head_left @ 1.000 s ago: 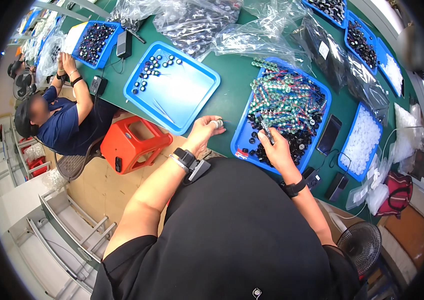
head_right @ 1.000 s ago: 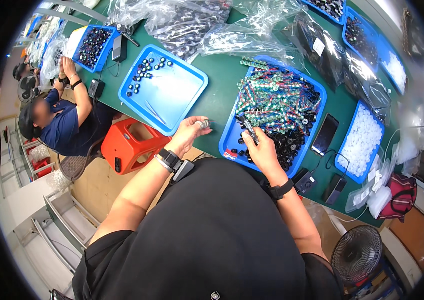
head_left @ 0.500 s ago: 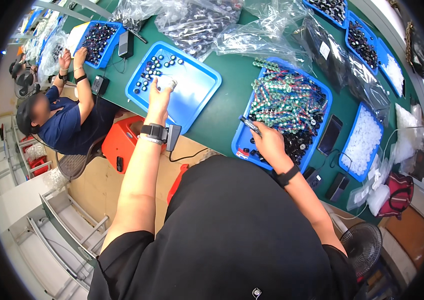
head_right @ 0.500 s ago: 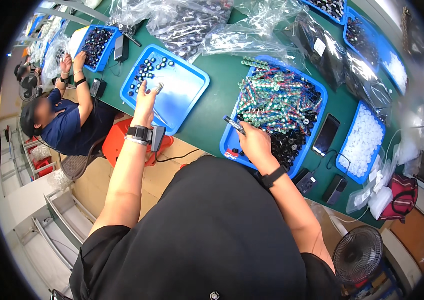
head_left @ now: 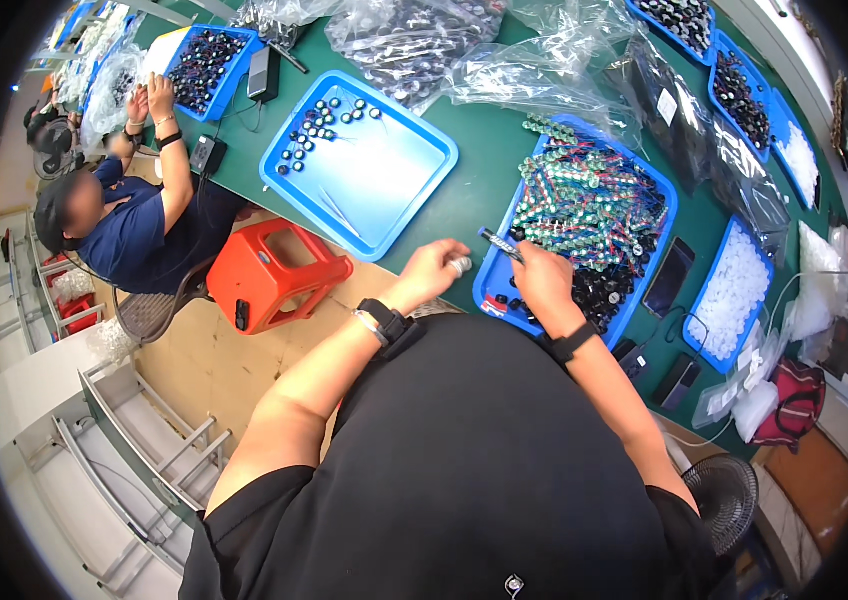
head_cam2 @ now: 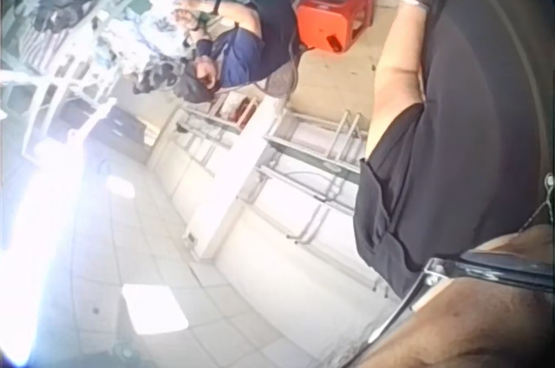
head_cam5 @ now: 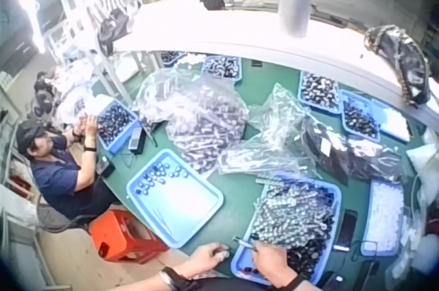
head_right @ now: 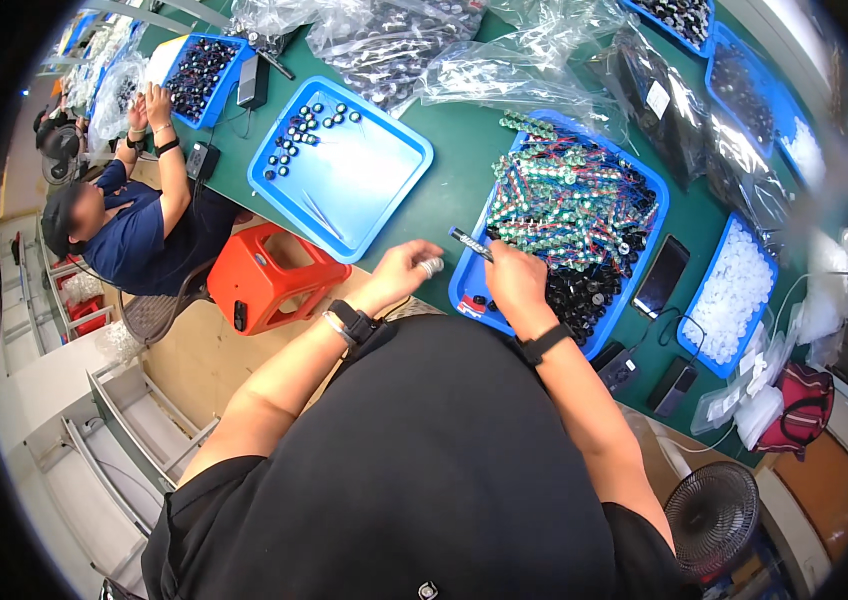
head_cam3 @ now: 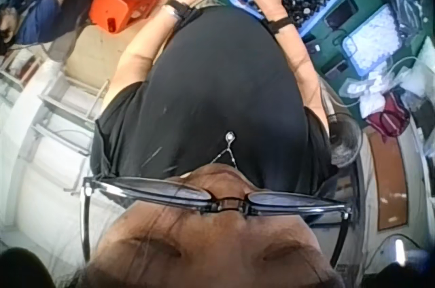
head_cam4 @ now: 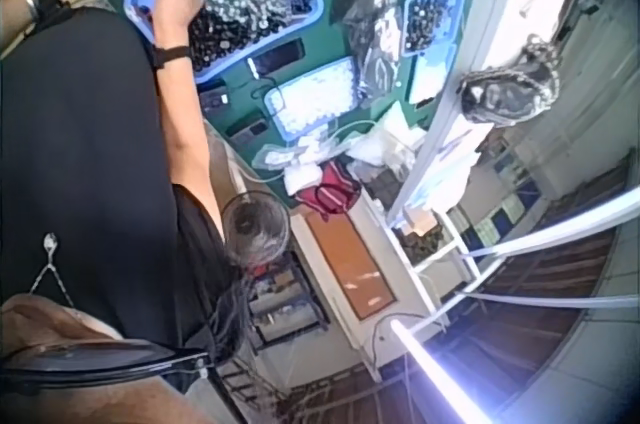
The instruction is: The person sits at a green workbench and repeatedly picks up small cylindrical components from a blue tray. They use a black marker to write on the components and then place them into a separate blue tray. The process is repetitive and involves handling small electronic parts.
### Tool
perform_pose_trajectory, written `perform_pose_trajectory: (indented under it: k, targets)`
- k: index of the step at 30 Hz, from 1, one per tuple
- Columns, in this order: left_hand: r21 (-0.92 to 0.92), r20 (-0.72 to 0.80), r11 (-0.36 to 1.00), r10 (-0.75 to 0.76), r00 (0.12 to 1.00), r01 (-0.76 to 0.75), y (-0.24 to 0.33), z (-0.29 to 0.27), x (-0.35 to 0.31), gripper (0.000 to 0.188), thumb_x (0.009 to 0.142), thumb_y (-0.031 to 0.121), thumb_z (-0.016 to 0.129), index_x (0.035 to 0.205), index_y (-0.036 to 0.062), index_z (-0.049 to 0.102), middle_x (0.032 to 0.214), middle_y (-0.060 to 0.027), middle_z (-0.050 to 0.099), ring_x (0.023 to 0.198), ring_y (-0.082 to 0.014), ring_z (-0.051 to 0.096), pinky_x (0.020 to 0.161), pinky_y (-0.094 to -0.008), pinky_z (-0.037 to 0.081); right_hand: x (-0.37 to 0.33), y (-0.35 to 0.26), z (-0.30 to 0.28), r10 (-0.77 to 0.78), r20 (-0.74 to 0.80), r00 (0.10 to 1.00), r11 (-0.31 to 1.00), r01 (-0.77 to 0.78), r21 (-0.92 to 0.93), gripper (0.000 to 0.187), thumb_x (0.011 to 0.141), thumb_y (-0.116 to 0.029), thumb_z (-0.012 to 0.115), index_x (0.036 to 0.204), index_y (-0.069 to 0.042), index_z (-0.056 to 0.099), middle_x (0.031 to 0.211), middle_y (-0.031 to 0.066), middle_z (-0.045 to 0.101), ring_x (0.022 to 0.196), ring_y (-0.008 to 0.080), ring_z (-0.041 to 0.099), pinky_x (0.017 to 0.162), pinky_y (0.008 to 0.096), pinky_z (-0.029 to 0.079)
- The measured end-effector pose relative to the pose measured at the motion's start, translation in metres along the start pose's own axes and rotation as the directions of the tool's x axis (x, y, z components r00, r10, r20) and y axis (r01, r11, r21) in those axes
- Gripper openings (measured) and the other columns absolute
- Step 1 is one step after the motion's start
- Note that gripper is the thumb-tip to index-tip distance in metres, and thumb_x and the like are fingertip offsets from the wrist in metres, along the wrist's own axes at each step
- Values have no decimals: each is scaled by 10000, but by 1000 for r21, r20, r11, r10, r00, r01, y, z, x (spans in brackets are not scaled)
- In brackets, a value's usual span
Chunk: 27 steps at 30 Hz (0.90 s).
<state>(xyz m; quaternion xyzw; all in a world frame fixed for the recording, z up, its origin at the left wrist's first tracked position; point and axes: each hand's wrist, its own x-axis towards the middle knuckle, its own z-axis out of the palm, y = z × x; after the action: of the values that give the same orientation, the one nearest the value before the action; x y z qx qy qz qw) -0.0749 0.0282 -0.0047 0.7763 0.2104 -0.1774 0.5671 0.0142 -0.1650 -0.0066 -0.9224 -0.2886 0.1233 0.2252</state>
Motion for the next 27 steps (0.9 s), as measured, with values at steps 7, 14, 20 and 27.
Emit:
perform_pose_trajectory:
  k: [7, 14, 20, 27]
  targets:
    - [458, 323, 638, 529, 785, -619, 16, 40, 27, 255, 731, 101, 648, 980, 45, 652, 908, -103, 606, 916, -301, 554, 834, -395, 458, -28, 26, -36, 257, 67, 964, 616, -217, 757, 168, 893, -177, 628, 855, -20, 583, 719, 20, 590, 564, 65, 482, 512, 236, 387]
    - [672, 518, 243, 521, 679, -699, 8, 67, 38, 179, 788, 161, 535, 922, 109, 641, 851, -34, 576, 875, -205, 538, 775, -327, 404, -37, 21, -57, 259, 437, 862, -65, -436, 898, 133, 892, -131, 621, 890, -58, 510, 774, 57, 610, 437, 2, 336, 386, 167, 259]
    - [638, 496, 286, 557, 666, -715, 2, 61, 38, 128, 799, 161, 550, 874, 82, 618, 842, -58, 565, 857, -218, 537, 782, -344, 404, -39, 26, -55, 246, 434, 867, -49, -436, 899, 257, 875, -89, 631, 1095, 6, 540, 832, 83, 615, 476, 11, 378, 411, 155, 294]
    - [666, 481, 249, 578, 659, -704, 8, 67, 35, 206, 795, 138, 527, 951, 71, 644, 883, -62, 560, 880, -212, 546, 781, -336, 404, -39, 26, -60, 308, 433, 847, 6, -457, 890, 227, 858, -95, 652, 1048, -4, 566, 849, 98, 630, 479, 9, 384, 416, 151, 295]
